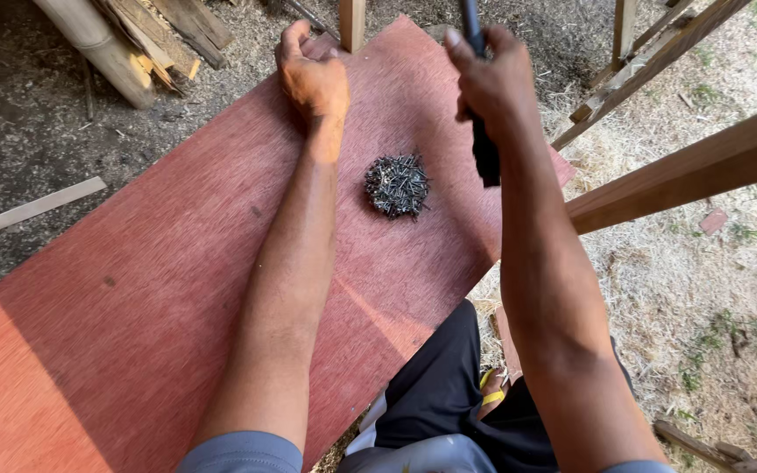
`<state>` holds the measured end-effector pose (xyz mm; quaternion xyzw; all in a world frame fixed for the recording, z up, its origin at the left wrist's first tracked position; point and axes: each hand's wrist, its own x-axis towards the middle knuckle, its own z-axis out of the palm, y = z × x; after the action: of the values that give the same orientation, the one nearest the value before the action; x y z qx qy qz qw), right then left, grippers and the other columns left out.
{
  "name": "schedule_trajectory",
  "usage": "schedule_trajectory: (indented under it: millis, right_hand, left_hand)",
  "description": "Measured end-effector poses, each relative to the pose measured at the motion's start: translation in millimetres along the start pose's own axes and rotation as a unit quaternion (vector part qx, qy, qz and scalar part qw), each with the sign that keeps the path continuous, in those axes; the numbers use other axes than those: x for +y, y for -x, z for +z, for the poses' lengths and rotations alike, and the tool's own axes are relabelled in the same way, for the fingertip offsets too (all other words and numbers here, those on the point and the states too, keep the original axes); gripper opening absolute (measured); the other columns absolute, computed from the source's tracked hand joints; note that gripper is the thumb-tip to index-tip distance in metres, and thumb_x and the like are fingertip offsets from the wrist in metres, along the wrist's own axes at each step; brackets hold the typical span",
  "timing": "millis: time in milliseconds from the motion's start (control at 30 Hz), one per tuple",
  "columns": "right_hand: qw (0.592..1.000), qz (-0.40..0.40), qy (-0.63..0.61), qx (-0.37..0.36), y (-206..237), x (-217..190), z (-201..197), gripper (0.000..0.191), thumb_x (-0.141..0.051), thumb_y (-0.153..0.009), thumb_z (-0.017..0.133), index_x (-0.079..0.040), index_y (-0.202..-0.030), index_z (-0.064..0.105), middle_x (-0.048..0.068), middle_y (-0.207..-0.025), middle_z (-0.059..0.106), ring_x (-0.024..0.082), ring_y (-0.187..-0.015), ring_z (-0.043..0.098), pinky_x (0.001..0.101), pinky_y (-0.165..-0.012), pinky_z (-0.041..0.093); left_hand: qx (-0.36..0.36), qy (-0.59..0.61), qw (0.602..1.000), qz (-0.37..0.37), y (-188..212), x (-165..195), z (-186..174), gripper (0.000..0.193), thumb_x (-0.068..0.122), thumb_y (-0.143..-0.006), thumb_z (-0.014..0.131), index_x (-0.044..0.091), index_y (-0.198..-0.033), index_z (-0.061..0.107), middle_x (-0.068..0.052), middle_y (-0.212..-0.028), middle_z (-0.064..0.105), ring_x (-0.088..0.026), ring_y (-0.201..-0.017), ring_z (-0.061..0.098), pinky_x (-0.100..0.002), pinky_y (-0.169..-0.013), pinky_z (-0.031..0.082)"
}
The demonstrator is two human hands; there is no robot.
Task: The person sits on the ground and hammers nails into a thin wooden strip along the edge of a red plywood panel, taking nails one at a time from a pile on the panel and driving them in with a claw hammer, working along the strip.
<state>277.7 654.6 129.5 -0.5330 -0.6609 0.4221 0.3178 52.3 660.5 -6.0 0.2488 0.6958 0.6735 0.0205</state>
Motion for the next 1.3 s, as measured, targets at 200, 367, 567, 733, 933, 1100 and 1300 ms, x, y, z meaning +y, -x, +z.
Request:
schedule_trajectory:
  millis: [200,367,567,733,933,1100,1300]
  right_hand:
    - [0.992,-0.036,0.105,-0.057,-43,-10,4,0.036,-0.031,-0.103,0.072,0.003,-0.113,0.067,0.009,-0.072,0.062,0.014,-0.053,0.06,0.0345,-0.046,0.052]
    - [0.975,0.026,0.158,-0.156,-51,1,16,0.041,-0.022,-0.093,0.074,-0.01,-0.131,0.062,0.006,-0.07,0.066,0.012,-0.052,0.06,0.0313,-0.046,0.053]
    - [0.985,-0.014,0.126,-0.119,-50,6,17,0.033,-0.022,-0.1,0.07,-0.001,-0.124,0.066,0.007,-0.073,0.063,0.014,-0.057,0.061,0.0323,-0.048,0.053]
    - [0.973,-0.002,0.154,-0.17,-32,-1,16,0.03,-0.024,-0.096,0.073,-0.002,-0.116,0.067,0.004,-0.067,0.06,0.012,-0.052,0.059,0.0317,-0.045,0.052]
    - [0.993,-0.073,0.091,-0.005,32,-3,6,0.037,-0.033,-0.096,0.073,-0.002,-0.115,0.068,0.004,-0.065,0.064,0.012,-0.049,0.064,0.0323,-0.04,0.053]
    - [0.993,-0.05,0.097,0.036,125,22,-22,0.038,-0.038,-0.098,0.07,-0.001,-0.109,0.072,0.004,-0.063,0.066,0.012,-0.047,0.064,0.0315,-0.041,0.05]
    - [0.995,-0.047,0.05,0.066,197,57,-21,0.038,-0.037,-0.102,0.066,0.0,-0.105,0.073,0.004,-0.06,0.066,0.011,-0.05,0.067,0.0289,-0.048,0.051]
  left_hand:
    - [0.001,-0.006,1.0,0.008,-1,-1,7,0.054,-0.015,-0.077,0.069,0.017,-0.12,0.067,-0.007,-0.123,0.066,-0.022,-0.114,0.066,-0.037,-0.096,0.058]
    - [-0.015,0.007,1.0,0.024,-2,-3,7,0.061,-0.019,-0.073,0.063,0.016,-0.124,0.063,-0.009,-0.125,0.062,-0.022,-0.114,0.065,-0.036,-0.096,0.059]
    - [-0.013,-0.001,0.999,0.035,-1,-4,5,0.053,-0.013,-0.076,0.068,0.014,-0.122,0.064,-0.008,-0.117,0.065,-0.021,-0.107,0.068,-0.035,-0.093,0.057]
    - [-0.001,0.024,0.993,0.112,3,-1,9,0.044,-0.009,-0.079,0.065,0.012,-0.118,0.064,-0.009,-0.113,0.064,-0.018,-0.093,0.073,-0.034,-0.086,0.059]
    - [-0.088,0.065,0.982,0.151,12,8,-2,0.012,0.002,-0.078,0.079,0.007,-0.083,0.069,-0.002,-0.072,0.073,-0.017,-0.065,0.072,-0.033,-0.067,0.057]
    - [-0.308,0.028,0.938,0.158,12,29,-23,0.009,0.015,-0.079,0.084,0.009,-0.085,0.08,-0.003,-0.08,0.079,-0.012,-0.07,0.072,-0.03,-0.068,0.056]
    - [-0.609,0.049,0.79,0.053,29,54,-62,0.019,0.016,-0.085,0.077,0.007,-0.101,0.08,-0.003,-0.094,0.078,-0.012,-0.089,0.071,-0.028,-0.087,0.054]
